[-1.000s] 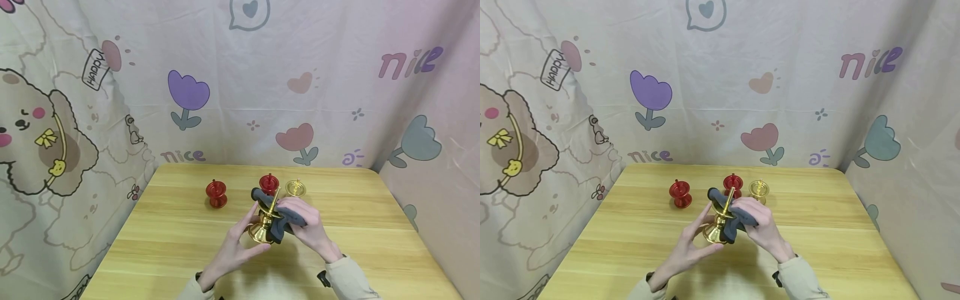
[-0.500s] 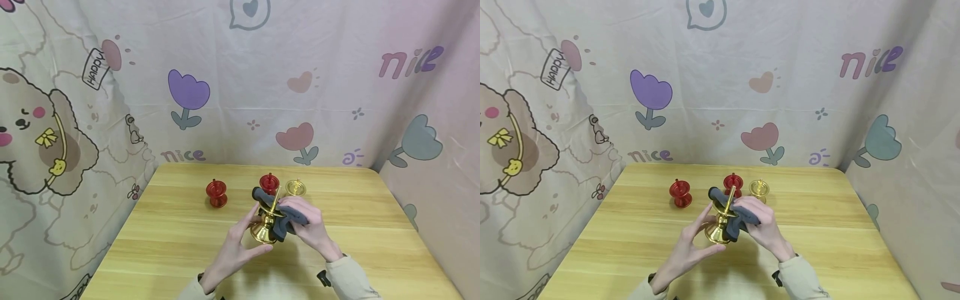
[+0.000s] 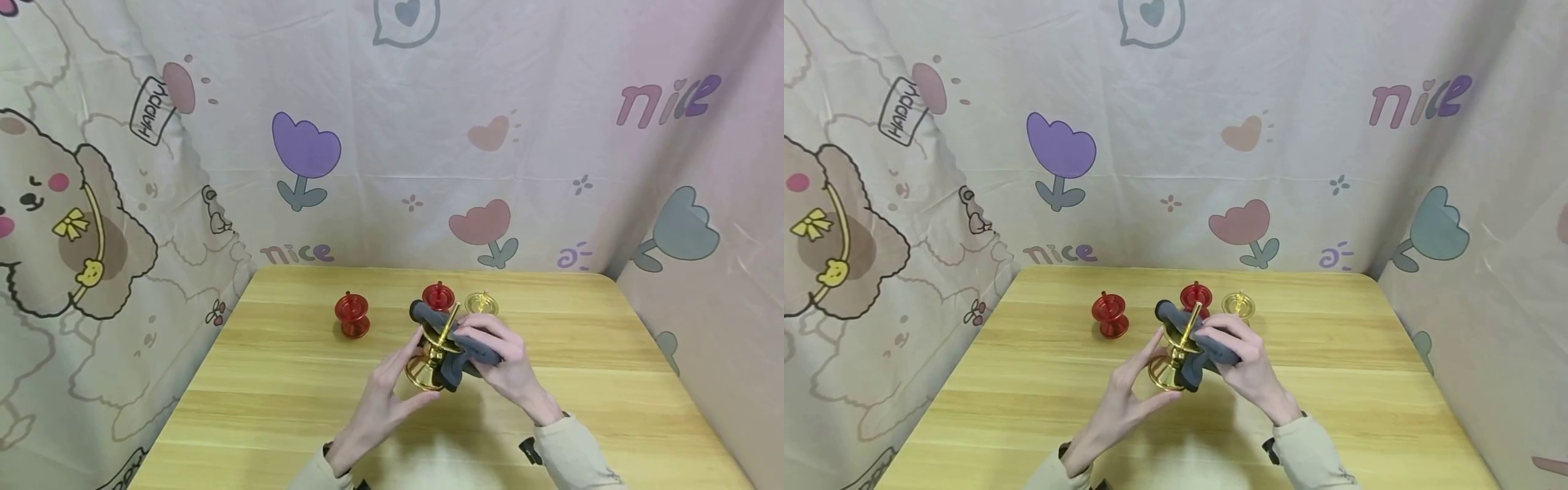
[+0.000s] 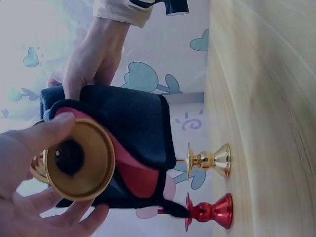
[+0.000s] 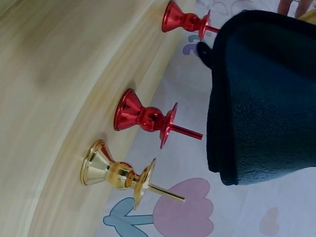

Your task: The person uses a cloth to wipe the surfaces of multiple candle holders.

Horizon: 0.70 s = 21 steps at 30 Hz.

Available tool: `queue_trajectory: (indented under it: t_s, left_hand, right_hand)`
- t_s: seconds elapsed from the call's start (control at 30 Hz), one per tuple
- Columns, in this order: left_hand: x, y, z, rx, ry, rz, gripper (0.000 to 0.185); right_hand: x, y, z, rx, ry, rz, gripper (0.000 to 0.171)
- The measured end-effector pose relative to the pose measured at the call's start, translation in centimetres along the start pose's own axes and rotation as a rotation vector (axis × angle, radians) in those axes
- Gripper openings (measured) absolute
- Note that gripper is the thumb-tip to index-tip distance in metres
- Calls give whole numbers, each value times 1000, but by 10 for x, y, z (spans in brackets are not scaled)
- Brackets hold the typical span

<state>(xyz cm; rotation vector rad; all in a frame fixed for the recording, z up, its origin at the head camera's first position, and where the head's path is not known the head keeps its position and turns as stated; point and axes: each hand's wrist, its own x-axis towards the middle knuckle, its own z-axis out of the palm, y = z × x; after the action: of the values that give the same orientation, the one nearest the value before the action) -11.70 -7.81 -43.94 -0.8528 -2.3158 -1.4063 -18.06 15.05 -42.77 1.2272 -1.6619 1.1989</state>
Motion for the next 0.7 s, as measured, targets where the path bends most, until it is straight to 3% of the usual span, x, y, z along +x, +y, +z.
queue_trajectory:
  t_s: [0.17, 0.23, 0.3, 0.37, 0.47, 0.6, 0.7]
  left_hand:
    - [-2, -8, -8, -357, -142, -90, 95]
    - [-2, -9, -11, -429, -185, -133, 95]
    - [-2, -8, -13, -441, -213, -149, 95]
    - [-2, -5, -12, -403, -219, -144, 96]
    - [-1, -2, -9, -250, -187, -86, 102]
    - [0, 1, -1, 9, -61, 19, 111]
    - [0, 1, 1, 68, 2, 45, 107]
  right_hand:
    - [-3, 2, -1, 92, -6, 32, 45]
    - [-4, 3, -1, 123, -5, 24, 48]
    - [-4, 4, -1, 137, -1, 16, 48]
    - [-5, 4, -1, 133, 6, 5, 45]
    - [-5, 3, 0, 85, 12, -22, 38]
    - [-3, 2, 1, 11, 16, -36, 27]
    - [-1, 1, 2, -8, 16, -30, 21]
